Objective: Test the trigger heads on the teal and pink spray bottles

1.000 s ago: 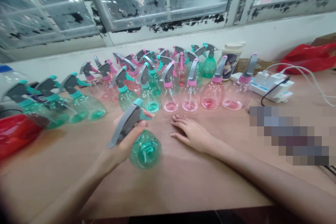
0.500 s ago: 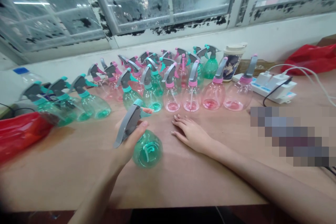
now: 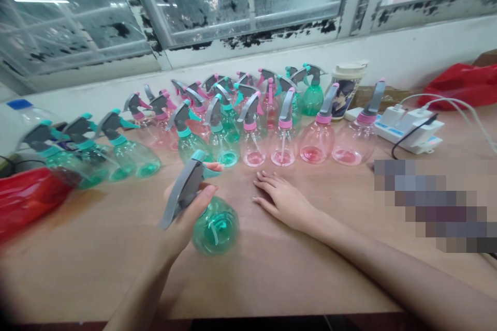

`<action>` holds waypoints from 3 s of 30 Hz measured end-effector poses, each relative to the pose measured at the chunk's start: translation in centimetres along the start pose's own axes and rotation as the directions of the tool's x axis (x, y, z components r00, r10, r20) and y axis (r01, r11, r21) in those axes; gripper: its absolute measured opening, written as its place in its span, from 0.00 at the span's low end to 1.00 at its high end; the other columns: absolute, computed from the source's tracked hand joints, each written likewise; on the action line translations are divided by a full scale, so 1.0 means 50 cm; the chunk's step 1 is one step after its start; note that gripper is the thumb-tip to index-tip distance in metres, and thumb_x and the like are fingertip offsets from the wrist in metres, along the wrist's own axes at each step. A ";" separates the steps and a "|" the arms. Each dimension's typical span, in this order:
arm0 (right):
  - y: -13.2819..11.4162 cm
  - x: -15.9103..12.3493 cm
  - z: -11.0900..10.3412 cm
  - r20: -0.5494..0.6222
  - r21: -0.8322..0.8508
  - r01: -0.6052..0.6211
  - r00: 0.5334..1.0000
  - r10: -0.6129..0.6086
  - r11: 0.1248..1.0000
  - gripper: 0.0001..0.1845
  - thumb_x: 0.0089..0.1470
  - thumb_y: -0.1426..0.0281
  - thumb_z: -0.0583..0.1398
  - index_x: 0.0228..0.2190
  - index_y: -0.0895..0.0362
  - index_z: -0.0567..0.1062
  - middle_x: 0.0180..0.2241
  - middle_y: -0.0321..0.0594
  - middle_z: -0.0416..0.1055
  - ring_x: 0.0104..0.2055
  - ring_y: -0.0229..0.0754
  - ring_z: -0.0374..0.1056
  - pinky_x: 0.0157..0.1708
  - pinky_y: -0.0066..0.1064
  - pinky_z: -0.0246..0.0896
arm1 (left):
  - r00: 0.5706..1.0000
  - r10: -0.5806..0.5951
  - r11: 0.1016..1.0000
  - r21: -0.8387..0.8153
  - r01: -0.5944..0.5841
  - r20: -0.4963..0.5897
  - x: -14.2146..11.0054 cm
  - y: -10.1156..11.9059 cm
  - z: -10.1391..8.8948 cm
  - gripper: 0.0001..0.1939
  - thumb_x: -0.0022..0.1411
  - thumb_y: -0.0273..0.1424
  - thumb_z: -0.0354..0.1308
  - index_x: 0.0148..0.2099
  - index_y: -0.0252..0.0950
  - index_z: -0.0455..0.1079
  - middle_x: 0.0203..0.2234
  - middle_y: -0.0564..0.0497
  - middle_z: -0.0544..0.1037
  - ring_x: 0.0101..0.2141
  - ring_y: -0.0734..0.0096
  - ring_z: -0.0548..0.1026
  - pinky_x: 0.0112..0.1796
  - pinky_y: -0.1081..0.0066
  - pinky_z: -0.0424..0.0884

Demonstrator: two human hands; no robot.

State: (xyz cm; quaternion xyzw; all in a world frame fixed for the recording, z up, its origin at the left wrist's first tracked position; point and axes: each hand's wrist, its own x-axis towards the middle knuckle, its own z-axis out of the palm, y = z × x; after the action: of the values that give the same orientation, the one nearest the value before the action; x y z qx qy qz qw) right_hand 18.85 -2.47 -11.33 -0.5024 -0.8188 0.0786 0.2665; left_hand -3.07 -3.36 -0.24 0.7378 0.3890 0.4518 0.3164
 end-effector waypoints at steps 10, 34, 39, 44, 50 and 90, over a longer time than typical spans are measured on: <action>-0.002 0.000 -0.002 0.016 -0.032 -0.004 1.000 0.004 0.999 0.25 0.63 0.59 0.53 0.56 0.60 0.69 0.60 0.50 0.65 0.64 0.51 0.57 0.62 0.50 0.53 | 1.000 0.021 0.999 0.027 -0.020 -0.005 0.001 -0.004 -0.002 0.13 0.61 0.32 0.55 0.49 0.39 0.68 0.42 0.50 0.76 0.30 0.73 0.75 0.33 0.71 0.72; -0.017 0.002 -0.028 0.125 -0.083 -0.018 0.992 0.029 0.996 0.29 0.64 0.57 0.51 0.58 0.62 0.67 0.62 0.52 0.60 0.65 0.53 0.54 0.63 0.49 0.50 | 1.000 0.027 0.996 0.084 -0.026 -0.009 0.001 -0.011 0.000 0.15 0.60 0.38 0.57 0.49 0.40 0.69 0.42 0.49 0.78 0.35 0.67 0.77 0.38 0.67 0.74; -0.050 -0.029 -0.056 0.181 -0.124 -0.106 0.975 0.128 0.987 0.32 0.61 0.54 0.55 0.58 0.63 0.67 0.62 0.56 0.60 0.65 0.55 0.54 0.62 0.48 0.52 | 0.998 0.051 0.994 0.095 -0.047 -0.038 0.000 -0.017 0.000 0.17 0.59 0.39 0.58 0.49 0.41 0.70 0.43 0.48 0.78 0.38 0.65 0.76 0.41 0.65 0.73; -0.075 -0.075 -0.059 0.157 -0.094 -0.248 0.953 0.260 0.964 0.35 0.60 0.50 0.53 0.59 0.61 0.66 0.64 0.52 0.57 0.66 0.54 0.51 0.64 0.49 0.49 | 0.999 0.003 0.997 0.078 0.001 -0.047 -0.007 -0.010 -0.002 0.19 0.57 0.42 0.59 0.50 0.41 0.69 0.24 0.57 0.72 0.18 0.75 0.65 0.32 0.68 0.72; -0.074 -0.097 -0.040 0.093 -0.058 -0.294 0.950 0.299 0.954 0.35 0.61 0.49 0.52 0.60 0.60 0.66 0.65 0.51 0.55 0.67 0.54 0.50 0.64 0.51 0.47 | 0.999 0.043 0.993 0.108 -0.041 -0.012 -0.015 -0.022 -0.009 0.24 0.57 0.42 0.58 0.54 0.41 0.64 0.22 0.57 0.70 0.23 0.70 0.70 0.33 0.67 0.73; -0.137 0.003 0.059 0.185 -0.154 0.094 0.981 -0.065 0.984 0.31 0.62 0.52 0.52 0.58 0.56 0.67 0.64 0.48 0.58 0.64 0.55 0.55 0.60 0.52 0.58 | 0.978 -0.139 0.797 0.568 0.205 -0.158 0.078 -0.210 -0.310 0.28 0.56 0.46 0.63 0.52 0.33 0.68 0.49 0.39 0.74 0.48 0.51 0.75 0.47 0.56 0.72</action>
State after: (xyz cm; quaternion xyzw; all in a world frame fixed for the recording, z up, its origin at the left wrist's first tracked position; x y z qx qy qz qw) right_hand 11.92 -5.26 -11.07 -0.4801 -0.8626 0.0459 0.1531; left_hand -19.12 7.00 -1.14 0.7350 0.5903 0.3201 0.0943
